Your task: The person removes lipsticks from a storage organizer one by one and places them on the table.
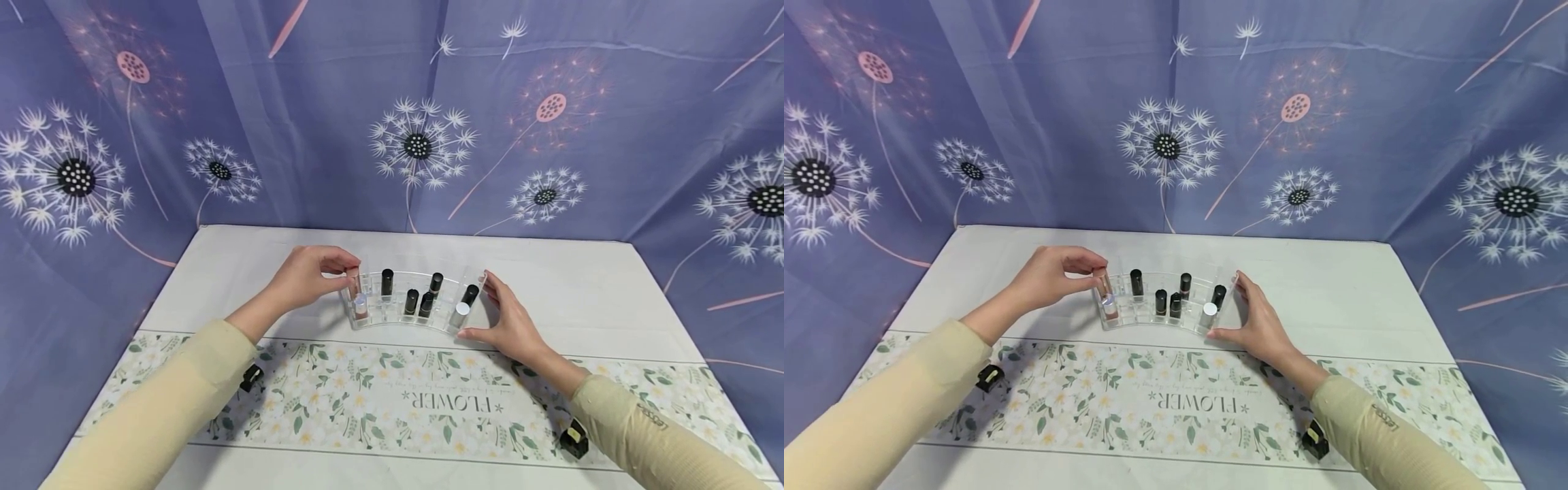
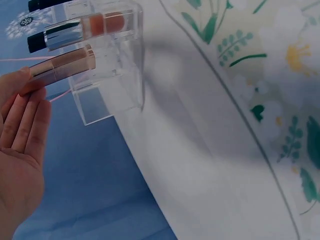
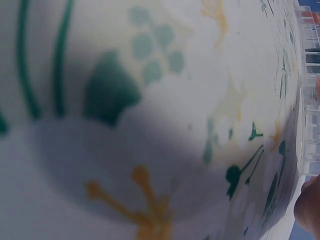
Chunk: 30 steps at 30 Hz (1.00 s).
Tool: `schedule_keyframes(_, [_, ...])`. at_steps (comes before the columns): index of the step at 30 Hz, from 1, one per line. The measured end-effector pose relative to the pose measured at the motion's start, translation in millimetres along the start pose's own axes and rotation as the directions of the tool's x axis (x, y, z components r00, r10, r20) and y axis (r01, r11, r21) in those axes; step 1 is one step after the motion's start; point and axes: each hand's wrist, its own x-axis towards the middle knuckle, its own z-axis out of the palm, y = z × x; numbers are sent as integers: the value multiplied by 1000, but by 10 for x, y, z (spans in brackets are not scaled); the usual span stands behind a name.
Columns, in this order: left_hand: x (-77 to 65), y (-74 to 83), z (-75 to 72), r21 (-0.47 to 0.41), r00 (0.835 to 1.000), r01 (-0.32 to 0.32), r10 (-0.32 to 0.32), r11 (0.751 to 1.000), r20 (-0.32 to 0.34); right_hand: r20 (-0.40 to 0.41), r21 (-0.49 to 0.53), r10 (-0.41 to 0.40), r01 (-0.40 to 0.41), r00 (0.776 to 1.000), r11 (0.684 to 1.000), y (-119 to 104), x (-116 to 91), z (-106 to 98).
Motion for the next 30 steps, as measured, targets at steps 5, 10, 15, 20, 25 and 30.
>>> schedule_keyframes(5, [7,81,-91,11,1000,-17,17,1000,-14,-7,0,-7,7,1000,1000,5,8,4])
schedule_keyframes(10, [3,133,-164,21,1000,-8,8,1000,-16,-15,-1,-14,14,1000,1000,0,7,10])
schedule_keyframes(15, [-14,146,-213,26,1000,19,-19,999,-19,-19,-12,-12,12,1000,1000,-5,-2,22])
schedule_keyframes(20, [-38,143,-232,23,1000,25,-24,999,-20,-20,-11,-20,20,1000,1000,-9,-10,35])
schedule_keyframes(25, [-87,149,-266,33,999,32,-32,999,-15,-21,-7,-26,26,999,1000,-10,-12,40])
schedule_keyframes(30, [-147,159,-323,57,999,54,-53,997,-13,-23,-8,-28,27,999,1000,-3,-16,33])
